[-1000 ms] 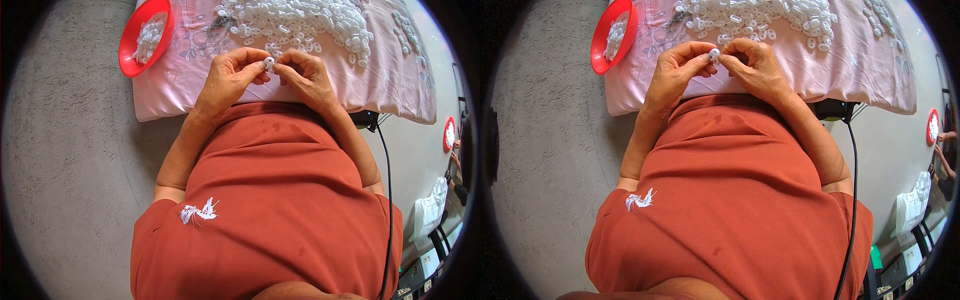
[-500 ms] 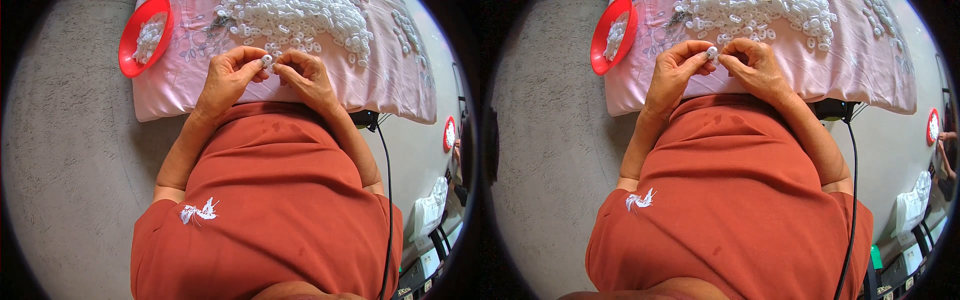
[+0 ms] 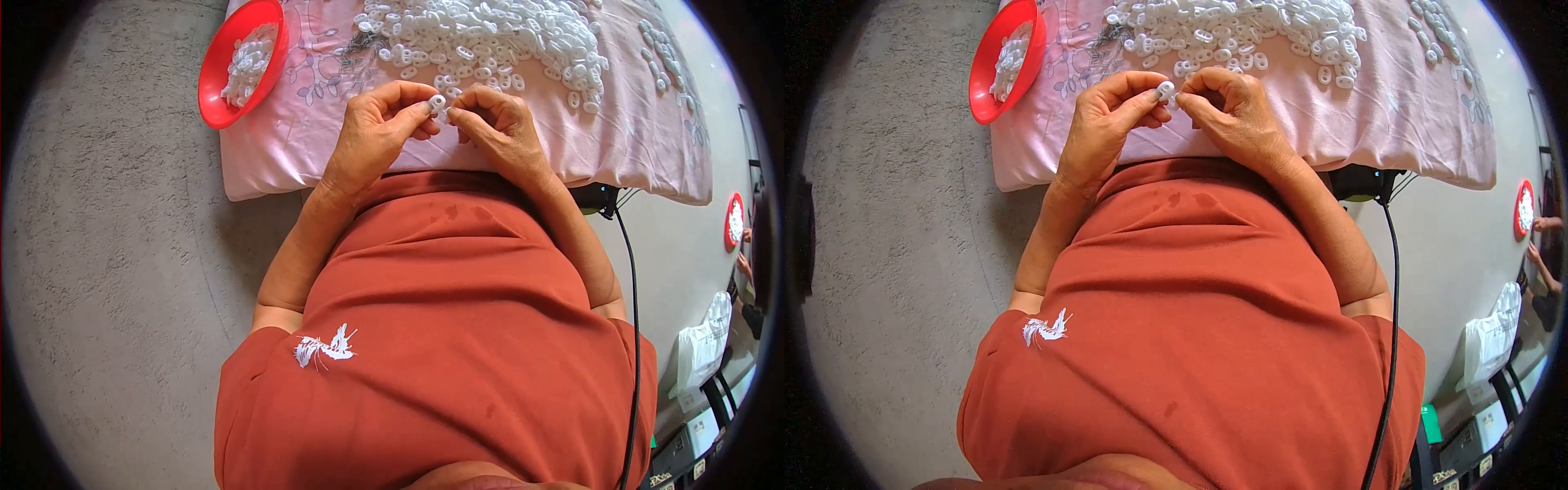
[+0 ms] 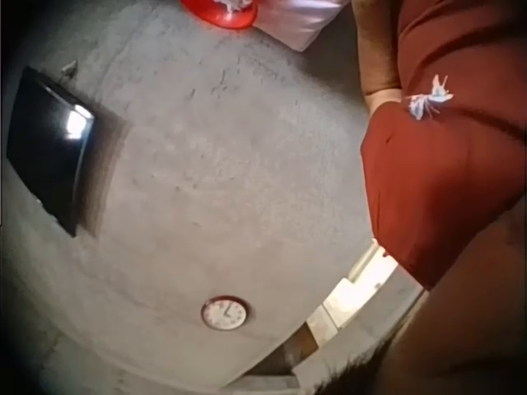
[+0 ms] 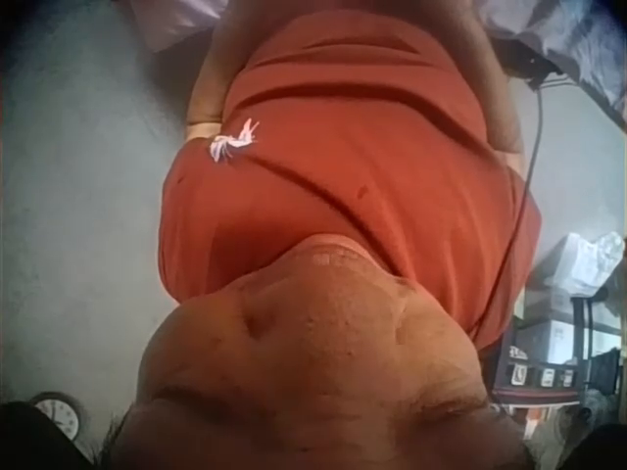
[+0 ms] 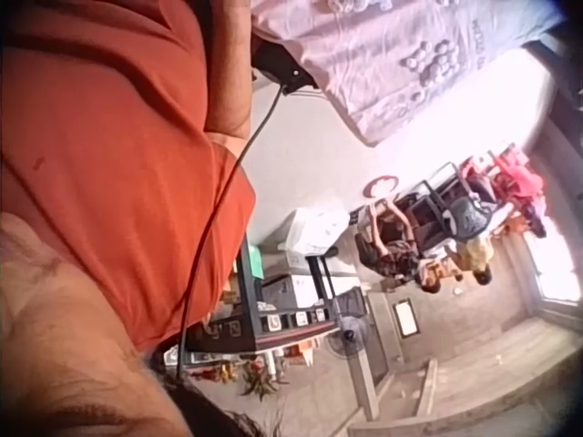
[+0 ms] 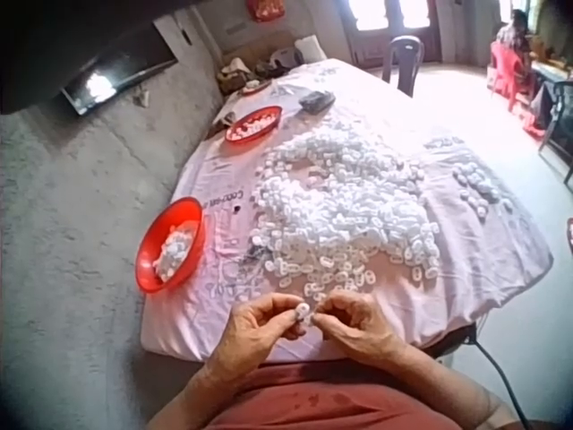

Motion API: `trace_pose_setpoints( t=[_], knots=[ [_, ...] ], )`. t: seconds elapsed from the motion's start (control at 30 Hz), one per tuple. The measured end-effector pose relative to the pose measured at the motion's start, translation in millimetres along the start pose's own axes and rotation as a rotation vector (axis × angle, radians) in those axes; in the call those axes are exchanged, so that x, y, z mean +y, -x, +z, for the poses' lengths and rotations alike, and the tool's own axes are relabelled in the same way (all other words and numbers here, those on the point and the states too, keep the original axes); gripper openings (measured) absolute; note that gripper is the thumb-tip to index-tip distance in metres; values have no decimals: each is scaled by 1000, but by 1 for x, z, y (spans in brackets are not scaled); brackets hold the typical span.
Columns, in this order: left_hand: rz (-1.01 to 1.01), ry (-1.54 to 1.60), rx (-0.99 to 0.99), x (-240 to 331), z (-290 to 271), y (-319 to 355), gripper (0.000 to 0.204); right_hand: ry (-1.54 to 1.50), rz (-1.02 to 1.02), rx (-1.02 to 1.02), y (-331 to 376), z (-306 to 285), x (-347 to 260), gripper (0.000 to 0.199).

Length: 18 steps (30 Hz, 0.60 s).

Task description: The person sorts and inspects small white plastic components by hand on a cloth-covered table.

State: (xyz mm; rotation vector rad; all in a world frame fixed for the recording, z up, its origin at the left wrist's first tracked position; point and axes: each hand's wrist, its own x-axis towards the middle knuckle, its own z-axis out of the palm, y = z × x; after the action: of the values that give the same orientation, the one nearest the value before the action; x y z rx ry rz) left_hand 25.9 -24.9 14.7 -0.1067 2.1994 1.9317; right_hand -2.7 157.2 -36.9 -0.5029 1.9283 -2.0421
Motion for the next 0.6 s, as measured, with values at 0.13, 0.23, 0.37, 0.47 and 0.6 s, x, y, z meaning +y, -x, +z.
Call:
trace_pose_setpoints(
  t=[0.13,0.23,0.37,0.47,0.6],
  knots=[
    [-4,7,7,0,1,0,19,-16,2,7,0,0,-1,11],
    [-17,17,14,1,2,1,19,-17,-4,8,0,0,0,11],
    [-13,19,-7,1,4,2,20,-19,-23,17,1,0,-1,11],
    [-26,21,-1,3,5,3,20,-32,-2,14,1,0,-2,11],
    [-14,31,-9,2,5,3,19,-19,-11,20,1,0,-1,11]
  ],
)
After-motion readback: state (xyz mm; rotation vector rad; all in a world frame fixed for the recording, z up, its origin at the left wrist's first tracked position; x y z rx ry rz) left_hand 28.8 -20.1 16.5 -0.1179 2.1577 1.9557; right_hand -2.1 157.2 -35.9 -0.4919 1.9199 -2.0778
